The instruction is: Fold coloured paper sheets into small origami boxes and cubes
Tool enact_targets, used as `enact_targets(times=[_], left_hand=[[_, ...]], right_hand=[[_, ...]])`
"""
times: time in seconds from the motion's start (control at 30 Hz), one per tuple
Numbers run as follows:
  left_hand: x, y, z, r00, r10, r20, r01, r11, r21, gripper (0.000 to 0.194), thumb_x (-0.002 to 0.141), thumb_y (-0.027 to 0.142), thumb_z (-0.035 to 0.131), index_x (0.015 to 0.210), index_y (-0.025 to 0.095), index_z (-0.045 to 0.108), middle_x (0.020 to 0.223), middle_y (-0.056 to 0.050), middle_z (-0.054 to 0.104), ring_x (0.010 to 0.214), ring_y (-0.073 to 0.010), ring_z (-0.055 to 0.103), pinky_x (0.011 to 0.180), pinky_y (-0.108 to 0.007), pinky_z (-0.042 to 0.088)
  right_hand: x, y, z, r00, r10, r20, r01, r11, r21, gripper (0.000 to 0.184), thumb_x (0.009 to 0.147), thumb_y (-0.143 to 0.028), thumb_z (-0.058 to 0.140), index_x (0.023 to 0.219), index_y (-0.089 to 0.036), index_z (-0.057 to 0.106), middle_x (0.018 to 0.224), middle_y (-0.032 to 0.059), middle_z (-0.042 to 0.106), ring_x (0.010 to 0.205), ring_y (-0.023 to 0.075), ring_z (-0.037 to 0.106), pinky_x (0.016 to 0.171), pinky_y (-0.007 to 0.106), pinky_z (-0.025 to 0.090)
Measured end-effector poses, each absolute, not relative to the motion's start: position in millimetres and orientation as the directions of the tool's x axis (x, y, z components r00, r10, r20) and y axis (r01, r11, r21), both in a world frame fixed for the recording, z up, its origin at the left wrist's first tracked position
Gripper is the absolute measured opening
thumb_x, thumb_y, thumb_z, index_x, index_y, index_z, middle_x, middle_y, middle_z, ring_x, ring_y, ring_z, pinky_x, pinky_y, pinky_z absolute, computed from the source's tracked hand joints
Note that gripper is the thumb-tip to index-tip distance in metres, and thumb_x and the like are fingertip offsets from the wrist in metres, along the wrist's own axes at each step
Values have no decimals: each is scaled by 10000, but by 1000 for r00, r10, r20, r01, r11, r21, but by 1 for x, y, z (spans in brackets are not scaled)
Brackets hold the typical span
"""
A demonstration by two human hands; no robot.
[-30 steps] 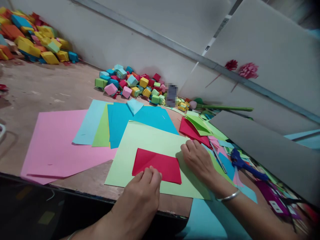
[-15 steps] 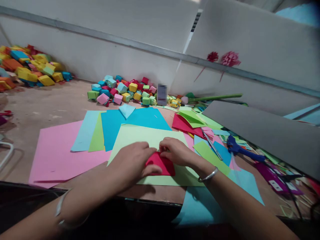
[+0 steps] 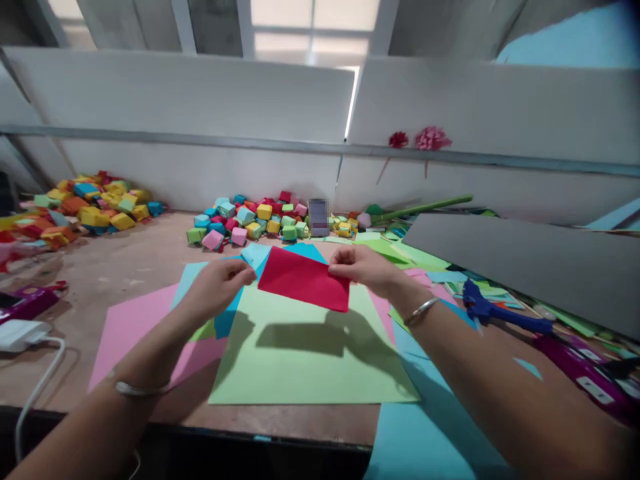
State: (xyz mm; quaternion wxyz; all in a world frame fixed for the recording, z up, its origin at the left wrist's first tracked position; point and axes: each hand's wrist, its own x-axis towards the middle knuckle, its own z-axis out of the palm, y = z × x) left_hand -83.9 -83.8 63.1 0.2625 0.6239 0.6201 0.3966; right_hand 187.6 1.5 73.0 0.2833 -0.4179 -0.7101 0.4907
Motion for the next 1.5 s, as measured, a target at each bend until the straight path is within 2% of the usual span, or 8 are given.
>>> enact_targets(times=[0.2, 0.37, 0.5, 0.63, 0.77, 0.87, 1.07, 1.5], left_hand=[[-60, -74, 49, 33, 979, 202, 223, -204, 953, 446, 673, 206, 526, 1106, 119, 591, 1058, -118, 698, 992, -240, 635, 861, -378, 494], [-60, -73, 29, 235, 965, 114, -396, -12, 918, 409, 716, 274, 716, 1099, 164, 626, 1206, -128, 656, 1136, -296, 593, 992, -413, 439], [-58, -72, 21, 224, 974, 38, -418, 61, 907, 427, 754, 342, 749, 1130, 170, 642, 1262, -132, 628, 1155, -316, 576, 983, -432, 445], [-55, -72, 19, 140, 988, -66, -355, 112, 928, 431, 736, 391, 768, 1079, 154, 657, 1181, -138, 668, 1021, -295, 638, 863, -404, 512], [-48, -76, 15, 83, 994, -74, -317, 97, 943, 401, 721, 385, 784, 1017, 139, 669, 935, -85, 722, 818, -207, 666, 716, -288, 520], [-44, -79, 14, 116, 990, -85, -335, 119, 934, 431, 727, 432, 768, 1040, 156, 659, 882, -61, 726, 791, -196, 670, 740, -297, 521], [-55, -74, 19, -16, 960, -280, -298, 263, 918, 449, 563, 285, 857, 940, 126, 674, 834, -82, 744, 742, -221, 681, 707, -324, 530], [-68, -71, 24, 17, 956, -293, -298, 284, 911, 219, 596, 100, 759, 781, 163, 661, 688, -17, 704, 589, -139, 649, 512, -190, 471]], right_hand=[[145, -1, 45, -489, 870, -58, 82, -20, -996, 350, 619, -403, 752, 698, -177, 497, 624, -42, 522, 543, 74, 483, 545, 222, 410], [139, -10, 14, -499, 845, -192, 49, -194, -980, 434, 570, -494, 781, 697, -192, 496, 655, -19, 555, 552, 91, 515, 524, 227, 432], [136, -12, 4, -503, 836, -217, 97, -195, -976, 399, 610, -494, 764, 696, -176, 540, 654, -5, 561, 552, 101, 489, 500, 233, 384], [128, -21, 11, -403, 915, 11, 162, 83, -983, 313, 686, -427, 731, 814, -190, 571, 836, 23, 593, 746, 146, 514, 629, 265, 401], [119, -41, 21, -500, 779, 378, 335, 577, -745, 232, 725, -347, 703, 829, -185, 575, 869, 30, 587, 788, 167, 494, 686, 295, 392], [117, -47, 22, -487, 765, 422, 404, 625, -667, 170, 771, -284, 626, 688, -188, 513, 723, 7, 549, 697, 155, 474, 632, 292, 367], [132, -22, 20, -255, 967, -8, 156, 32, -987, 126, 688, -253, 664, 712, -190, 558, 678, -15, 612, 636, 156, 576, 562, 264, 438], [137, -8, 22, -333, 865, -375, -141, -439, -887, 131, 616, -106, 597, 730, -166, 616, 650, 27, 664, 578, 155, 636, 538, 258, 513]])
